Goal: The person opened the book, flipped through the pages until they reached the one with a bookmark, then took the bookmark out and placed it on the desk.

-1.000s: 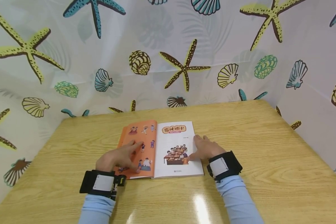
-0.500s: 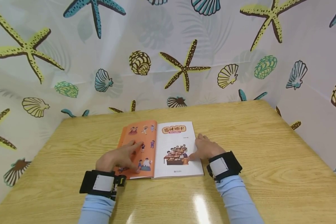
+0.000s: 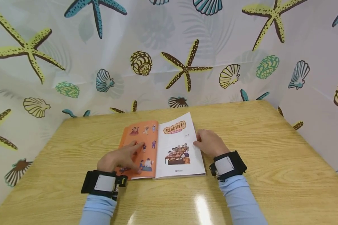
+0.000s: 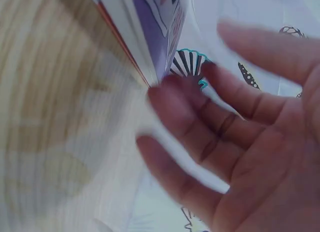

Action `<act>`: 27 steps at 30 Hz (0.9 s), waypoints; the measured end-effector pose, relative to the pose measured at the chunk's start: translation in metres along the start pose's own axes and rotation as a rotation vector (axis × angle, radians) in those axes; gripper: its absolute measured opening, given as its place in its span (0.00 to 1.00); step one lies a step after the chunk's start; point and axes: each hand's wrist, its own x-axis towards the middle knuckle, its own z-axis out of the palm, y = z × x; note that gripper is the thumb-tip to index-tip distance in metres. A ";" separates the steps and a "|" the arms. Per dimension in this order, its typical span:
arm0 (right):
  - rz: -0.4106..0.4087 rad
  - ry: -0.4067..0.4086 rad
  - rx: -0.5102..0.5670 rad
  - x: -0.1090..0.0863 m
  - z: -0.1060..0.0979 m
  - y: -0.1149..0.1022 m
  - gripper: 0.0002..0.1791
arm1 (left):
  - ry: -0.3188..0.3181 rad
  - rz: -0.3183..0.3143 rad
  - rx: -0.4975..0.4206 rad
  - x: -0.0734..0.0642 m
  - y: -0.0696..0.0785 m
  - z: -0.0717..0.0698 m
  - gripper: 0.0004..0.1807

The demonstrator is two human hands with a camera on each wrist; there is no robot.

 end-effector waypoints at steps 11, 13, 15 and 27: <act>-0.047 0.035 0.038 0.001 0.002 0.002 0.05 | -0.002 0.008 0.005 0.000 0.001 0.000 0.57; -0.047 0.039 0.033 0.002 0.002 0.003 0.05 | -0.002 0.007 0.004 0.000 0.001 -0.001 0.57; -0.054 0.047 0.027 0.002 0.002 0.004 0.05 | -0.003 0.006 0.003 0.000 0.002 -0.001 0.57; -0.105 0.065 0.062 0.002 0.002 0.003 0.05 | 0.004 -0.002 0.010 -0.001 0.001 0.000 0.57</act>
